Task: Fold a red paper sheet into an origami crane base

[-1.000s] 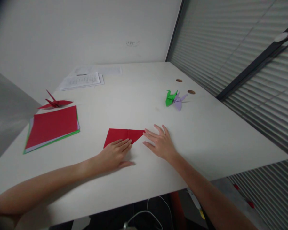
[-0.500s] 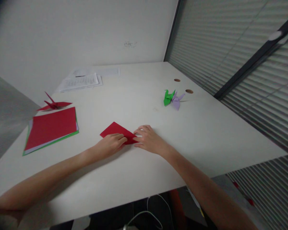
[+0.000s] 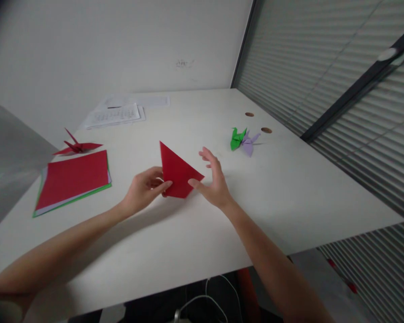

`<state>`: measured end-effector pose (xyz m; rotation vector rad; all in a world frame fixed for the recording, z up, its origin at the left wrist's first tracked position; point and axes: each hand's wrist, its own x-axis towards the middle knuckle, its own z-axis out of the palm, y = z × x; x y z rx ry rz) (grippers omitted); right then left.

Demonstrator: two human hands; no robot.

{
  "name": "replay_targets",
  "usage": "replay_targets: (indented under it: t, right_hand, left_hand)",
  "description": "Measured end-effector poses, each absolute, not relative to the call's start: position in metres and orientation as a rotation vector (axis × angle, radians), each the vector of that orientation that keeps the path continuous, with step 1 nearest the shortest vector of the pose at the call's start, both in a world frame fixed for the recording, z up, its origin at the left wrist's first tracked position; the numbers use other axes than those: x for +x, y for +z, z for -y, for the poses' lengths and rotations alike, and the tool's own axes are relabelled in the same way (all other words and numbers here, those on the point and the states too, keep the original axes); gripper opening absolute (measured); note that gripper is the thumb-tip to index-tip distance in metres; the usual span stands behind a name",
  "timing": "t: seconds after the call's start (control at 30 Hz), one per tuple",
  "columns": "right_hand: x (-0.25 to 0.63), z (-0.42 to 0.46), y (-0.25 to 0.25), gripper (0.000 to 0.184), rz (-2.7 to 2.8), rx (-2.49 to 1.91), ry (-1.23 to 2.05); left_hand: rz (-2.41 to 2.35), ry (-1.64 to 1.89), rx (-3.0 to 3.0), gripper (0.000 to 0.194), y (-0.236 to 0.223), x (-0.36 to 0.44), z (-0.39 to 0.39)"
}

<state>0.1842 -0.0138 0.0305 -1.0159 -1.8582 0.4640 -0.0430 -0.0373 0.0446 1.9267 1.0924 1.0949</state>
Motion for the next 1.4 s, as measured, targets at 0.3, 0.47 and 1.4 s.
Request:
replay_targets:
  t: [0.3,0.47,1.4]
  right_hand:
    - [0.189,0.005,0.008,0.066,1.715,-1.083,1.236]
    - [0.195,0.002,-0.006,0.050,1.983,-1.261,0.878]
    - [0.225,-0.003,0.005,0.025,2.142,-1.199,1.149]
  left_hand:
    - [-1.370,0.887,2.050,0.080,0.026,-0.048,0.027]
    - [-1.209,0.616,2.814,0.025,0.014,-0.050,0.029]
    - [-0.416,0.451,2.817,0.033,0.001,-0.050,0.031]
